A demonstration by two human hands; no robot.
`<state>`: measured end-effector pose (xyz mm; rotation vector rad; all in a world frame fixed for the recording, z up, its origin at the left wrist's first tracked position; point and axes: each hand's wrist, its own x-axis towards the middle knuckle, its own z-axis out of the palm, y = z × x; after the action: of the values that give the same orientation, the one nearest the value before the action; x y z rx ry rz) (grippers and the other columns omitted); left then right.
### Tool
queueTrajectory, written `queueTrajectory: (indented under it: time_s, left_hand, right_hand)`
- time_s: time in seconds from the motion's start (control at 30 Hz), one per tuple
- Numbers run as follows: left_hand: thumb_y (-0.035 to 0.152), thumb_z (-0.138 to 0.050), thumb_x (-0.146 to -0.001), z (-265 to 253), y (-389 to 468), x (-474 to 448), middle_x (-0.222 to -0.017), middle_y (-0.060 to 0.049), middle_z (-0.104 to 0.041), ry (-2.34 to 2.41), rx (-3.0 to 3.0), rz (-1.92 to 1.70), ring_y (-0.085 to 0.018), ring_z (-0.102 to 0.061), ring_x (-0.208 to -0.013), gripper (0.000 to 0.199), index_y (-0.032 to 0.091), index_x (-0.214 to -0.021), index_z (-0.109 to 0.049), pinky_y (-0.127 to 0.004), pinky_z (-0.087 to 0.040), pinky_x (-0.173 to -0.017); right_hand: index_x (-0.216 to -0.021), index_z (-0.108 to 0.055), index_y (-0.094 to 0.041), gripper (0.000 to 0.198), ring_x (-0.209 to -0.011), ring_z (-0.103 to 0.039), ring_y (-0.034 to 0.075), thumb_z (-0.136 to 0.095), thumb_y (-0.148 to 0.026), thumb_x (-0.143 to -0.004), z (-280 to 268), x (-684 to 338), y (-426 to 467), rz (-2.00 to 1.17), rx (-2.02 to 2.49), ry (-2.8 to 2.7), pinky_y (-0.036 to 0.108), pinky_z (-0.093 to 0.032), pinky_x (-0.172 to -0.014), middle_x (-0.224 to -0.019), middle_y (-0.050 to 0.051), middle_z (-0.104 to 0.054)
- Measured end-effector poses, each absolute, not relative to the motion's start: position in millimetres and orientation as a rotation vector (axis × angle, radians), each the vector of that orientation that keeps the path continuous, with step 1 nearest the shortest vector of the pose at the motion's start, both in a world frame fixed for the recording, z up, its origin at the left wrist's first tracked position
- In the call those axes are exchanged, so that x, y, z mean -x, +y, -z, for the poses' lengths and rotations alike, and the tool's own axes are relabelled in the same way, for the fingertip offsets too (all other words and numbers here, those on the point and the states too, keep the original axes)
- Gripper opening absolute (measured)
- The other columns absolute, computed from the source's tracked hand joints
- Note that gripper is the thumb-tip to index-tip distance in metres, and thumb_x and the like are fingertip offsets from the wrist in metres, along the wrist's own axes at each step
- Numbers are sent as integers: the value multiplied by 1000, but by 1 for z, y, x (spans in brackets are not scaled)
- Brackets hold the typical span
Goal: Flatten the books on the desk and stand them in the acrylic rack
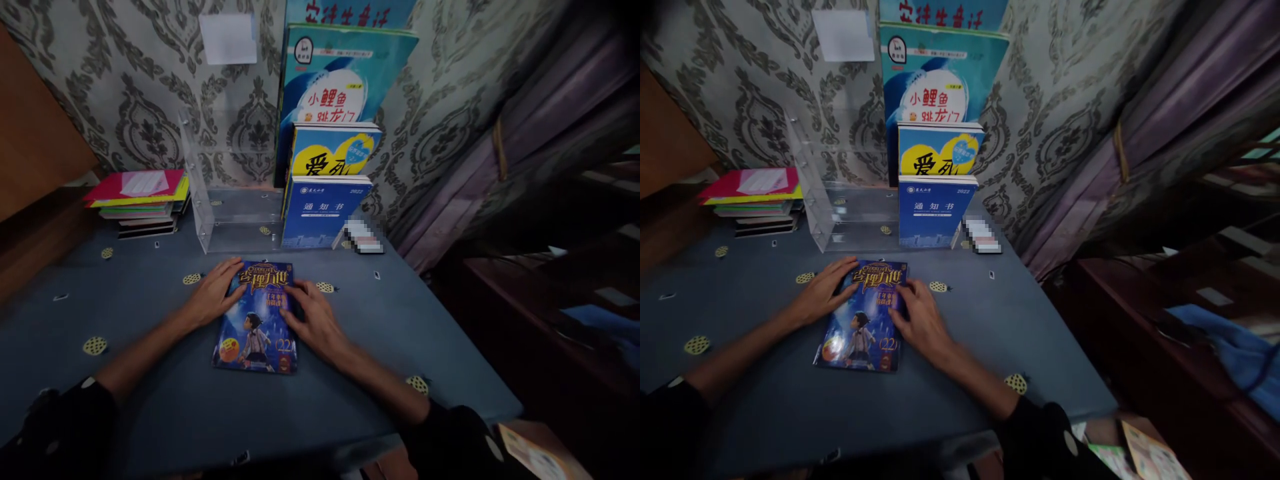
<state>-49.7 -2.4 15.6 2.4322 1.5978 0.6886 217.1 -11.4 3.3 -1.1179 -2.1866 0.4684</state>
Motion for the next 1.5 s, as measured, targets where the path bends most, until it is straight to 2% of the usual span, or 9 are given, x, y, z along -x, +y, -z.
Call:
queueTrajectory:
  time_s: [0.13, 0.27, 0.37, 0.63, 0.87, 1.13, 1.5]
  left_hand:
    - [46, -43, -98, -18, 3, 49, -141, -17, -57, 1583, -2415, -692, -28, -53, -132, 53, 11, -136, -52, -47, -42, -113]
    - [42, -43, -98, -19, -6, 45, -124, -15, -66, 1652, -2505, -746, -29, -62, -116, 45, 12, -127, -59, -47, -51, -102]
    - [37, -43, -98, -18, -11, 41, -120, -15, -67, 1728, -2596, -739, -30, -64, -110, 40, 12, -122, -62, -48, -55, -97]
    - [34, -41, -100, -10, -7, 40, -131, -17, -66, 1611, -2647, -889, -28, -63, -122, 41, 11, -124, -64, -46, -53, -105]
    - [32, -42, -100, -11, 3, 36, -135, -12, -65, 1472, -2604, -837, -27, -61, -125, 40, 14, -129, -63, -50, -52, -106]
    - [30, -40, -100, -11, 26, 15, -141, -11, -60, 1293, -2562, -731, -24, -58, -130, 42, 15, -134, -60, -47, -48, -109]
    - [22, -37, -99, -7, 50, -8, -143, -9, -59, 1122, -2579, -707, -20, -56, -132, 43, 17, -137, -58, -42, -45, -113]
  right_hand:
    - [-130, -62, -14, 41, -127, -55, 31, -61, -26, -91, -1, -213, 10, -470, 1134, -2199, 50, -48, -107, -133, 19, -58]
    - [-129, -62, -10, 40, -127, -56, 31, -55, -21, -91, -2, -210, 22, -539, 1110, -2198, 51, -47, -108, -134, 20, -59]
    - [-128, -63, -8, 40, -128, -55, 32, -53, -21, -92, -1, -208, 25, -560, 1089, -2176, 53, -46, -108, -136, 21, -59]
    - [-133, -62, -14, 40, -130, -54, 30, -50, -25, -96, 6, -209, 25, -525, 1065, -2173, 52, -45, -110, -139, 17, -58]
    - [-135, -60, -15, 41, -130, -52, 30, -48, -24, -97, 6, -208, 24, -507, 1071, -2186, 53, -44, -110, -140, 17, -57]
    - [-134, -61, -17, 41, -128, -54, 29, -49, -22, -96, 7, -208, 24, -483, 1061, -2183, 52, -46, -109, -138, 15, -59]
    - [-132, -61, -11, 40, -126, -56, 29, -47, -23, -96, -1, -208, 22, -414, 1060, -2251, 52, -47, -109, -138, 19, -59]
